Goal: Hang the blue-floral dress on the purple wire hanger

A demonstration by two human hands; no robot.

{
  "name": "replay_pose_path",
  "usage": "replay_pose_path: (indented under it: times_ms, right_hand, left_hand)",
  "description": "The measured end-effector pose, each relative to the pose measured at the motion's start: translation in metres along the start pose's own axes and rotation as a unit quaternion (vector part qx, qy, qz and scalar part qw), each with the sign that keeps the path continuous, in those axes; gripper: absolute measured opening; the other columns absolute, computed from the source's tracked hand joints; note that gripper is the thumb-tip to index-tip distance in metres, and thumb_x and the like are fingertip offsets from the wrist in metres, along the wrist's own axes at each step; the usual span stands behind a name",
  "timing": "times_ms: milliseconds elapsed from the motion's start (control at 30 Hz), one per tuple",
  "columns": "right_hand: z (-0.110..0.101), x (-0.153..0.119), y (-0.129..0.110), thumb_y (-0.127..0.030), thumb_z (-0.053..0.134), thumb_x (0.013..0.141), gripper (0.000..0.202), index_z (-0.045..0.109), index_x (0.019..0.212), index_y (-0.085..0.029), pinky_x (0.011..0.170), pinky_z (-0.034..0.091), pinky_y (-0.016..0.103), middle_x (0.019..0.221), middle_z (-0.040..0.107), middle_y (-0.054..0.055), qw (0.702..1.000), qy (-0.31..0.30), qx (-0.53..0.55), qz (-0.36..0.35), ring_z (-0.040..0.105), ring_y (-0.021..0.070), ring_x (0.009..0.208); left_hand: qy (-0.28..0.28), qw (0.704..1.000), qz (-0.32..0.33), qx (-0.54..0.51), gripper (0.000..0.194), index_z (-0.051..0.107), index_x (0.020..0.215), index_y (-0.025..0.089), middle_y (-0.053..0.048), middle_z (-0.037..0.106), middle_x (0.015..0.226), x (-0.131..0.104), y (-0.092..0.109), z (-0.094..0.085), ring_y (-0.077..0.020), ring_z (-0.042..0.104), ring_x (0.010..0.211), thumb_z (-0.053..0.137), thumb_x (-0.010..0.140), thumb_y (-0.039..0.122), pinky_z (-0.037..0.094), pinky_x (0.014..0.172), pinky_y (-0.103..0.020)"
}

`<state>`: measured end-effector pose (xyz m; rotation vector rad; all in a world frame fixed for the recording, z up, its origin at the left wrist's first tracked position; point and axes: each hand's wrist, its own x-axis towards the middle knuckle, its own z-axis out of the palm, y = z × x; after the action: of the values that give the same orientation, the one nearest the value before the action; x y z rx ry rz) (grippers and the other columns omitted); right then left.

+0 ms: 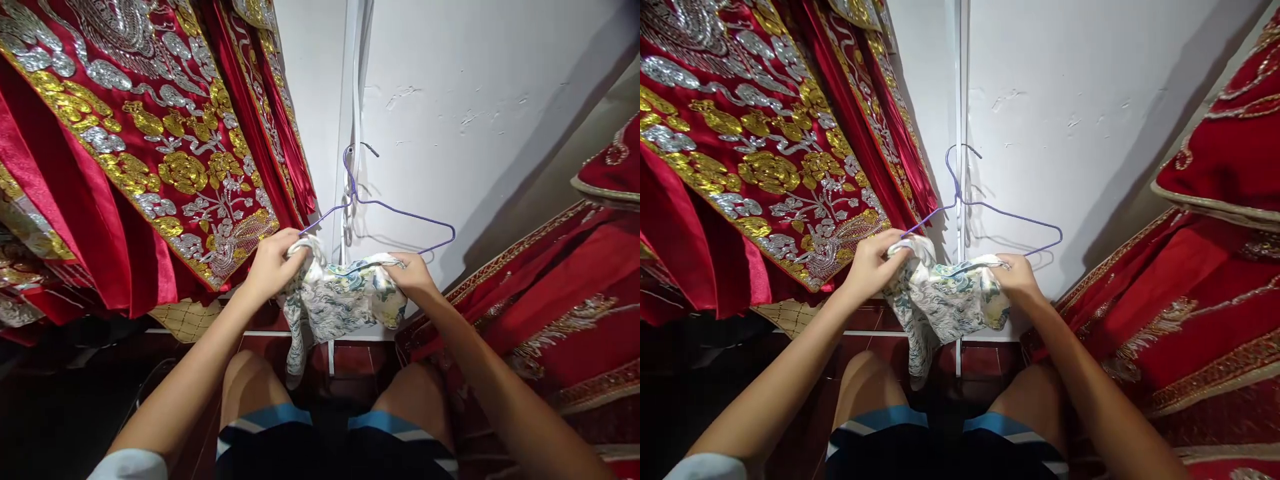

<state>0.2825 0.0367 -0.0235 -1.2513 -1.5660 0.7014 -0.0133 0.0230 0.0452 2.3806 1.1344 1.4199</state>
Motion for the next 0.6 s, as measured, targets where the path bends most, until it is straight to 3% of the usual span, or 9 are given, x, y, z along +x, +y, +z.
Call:
replay_pose_path:
  times_ms: [67,133,233,300,367,433,500,567,600]
  right_hand:
    - [-0.001,-0.003,-0.002,-0.032,0.062,0.076,0.019,0.065,0.066,-0.016,0.058,0.041,0.028,0.065,0.061,0.002,1.0,0.01,-0.008,-0.013,0.055,0.0183,0.064]
    - [-0.008,-0.003,-0.005,-0.03,0.065,0.074,0.021,0.07,0.089,-0.016,0.058,0.043,0.029,0.071,0.064,0.003,0.997,0.068,-0.027,-0.026,0.056,0.0183,0.065]
    - [-0.026,0.0,-0.007,-0.024,0.074,0.068,0.075,0.051,0.14,-0.017,0.055,0.044,0.029,0.075,0.067,0.003,0.983,0.177,-0.04,-0.034,0.058,0.0191,0.062]
    - [-0.039,0.005,-0.007,-0.022,0.078,0.068,0.1,0.03,0.155,-0.014,0.057,0.046,0.032,0.075,0.069,0.004,0.973,0.222,-0.049,-0.043,0.061,0.0209,0.063]
    - [-0.052,0.013,-0.006,-0.023,0.08,0.069,0.103,0.027,0.158,-0.012,0.061,0.048,0.034,0.079,0.071,0.008,0.968,0.233,-0.074,-0.047,0.063,0.0217,0.066]
    - [-0.064,0.022,-0.006,-0.024,0.081,0.071,0.089,0.044,0.151,-0.012,0.062,0.048,0.035,0.083,0.074,0.01,0.974,0.193,-0.112,-0.031,0.063,0.0203,0.066]
    - [-0.077,0.03,-0.01,-0.025,0.081,0.072,0.062,0.066,0.131,-0.011,0.063,0.047,0.034,0.085,0.075,0.011,0.98,0.133,-0.151,0.001,0.063,0.0178,0.066]
    - [-0.092,0.034,-0.018,-0.026,0.078,0.075,0.04,0.077,0.109,-0.006,0.064,0.045,0.034,0.082,0.074,0.01,0.978,0.102,-0.176,0.036,0.064,0.0153,0.067]
    - [-0.099,0.035,-0.023,-0.028,0.075,0.078,0.036,0.078,0.102,-0.002,0.063,0.043,0.034,0.078,0.074,0.01,0.978,0.096,-0.178,0.055,0.063,0.014,0.066]
  left_hand:
    - [-0.004,1.0,-0.011,0.025,0.034,0.049,0.059,0.018,0.002,0.047,0.059,0.014,0.006,0.002,-0.0135,0.044,0.06,0.057,0.09,0.03,0.036,0.062,-0.027]
    - [-0.021,0.999,-0.024,0.016,0.039,0.043,0.058,0.018,0.005,0.036,0.056,0.023,0.009,0.002,-0.0109,0.035,0.056,0.058,0.091,0.032,0.028,0.057,-0.026]
    - [-0.064,0.995,-0.053,-0.055,0.039,0.046,0.058,0.017,0.004,0.037,0.058,0.028,0.005,-0.003,-0.01,0.034,0.056,0.059,0.09,0.035,0.026,0.055,-0.025]
    - [-0.089,0.986,-0.078,-0.115,0.039,0.049,0.058,0.017,0.004,0.037,0.058,0.029,-0.003,-0.007,-0.0096,0.033,0.055,0.062,0.089,0.038,0.024,0.052,-0.025]
    - [-0.108,0.973,-0.103,-0.176,0.04,0.052,0.058,0.017,0.003,0.037,0.057,0.031,-0.01,-0.009,-0.009,0.033,0.052,0.067,0.086,0.04,0.024,0.051,-0.024]
    - [-0.114,0.957,-0.134,-0.229,0.038,0.055,0.058,0.016,0.003,0.041,0.056,0.033,-0.015,-0.011,-0.0086,0.037,0.051,0.072,0.083,0.039,0.027,0.05,-0.023]
    - [-0.102,0.945,-0.162,-0.265,0.028,0.061,0.063,0.014,0.002,0.049,0.058,0.034,-0.014,-0.015,-0.008,0.044,0.05,0.077,0.078,0.032,0.032,0.05,-0.021]
    - [-0.081,0.931,-0.196,-0.297,0.011,0.07,0.083,0.011,0.001,0.057,0.065,0.035,-0.011,-0.022,-0.0084,0.053,0.052,0.071,0.08,0.021,0.039,0.054,-0.019]
    - [-0.066,0.919,-0.216,-0.322,0.016,0.071,0.097,0.009,0.001,0.061,0.069,0.035,-0.01,-0.026,-0.0095,0.059,0.056,0.062,0.085,0.017,0.043,0.059,-0.019]
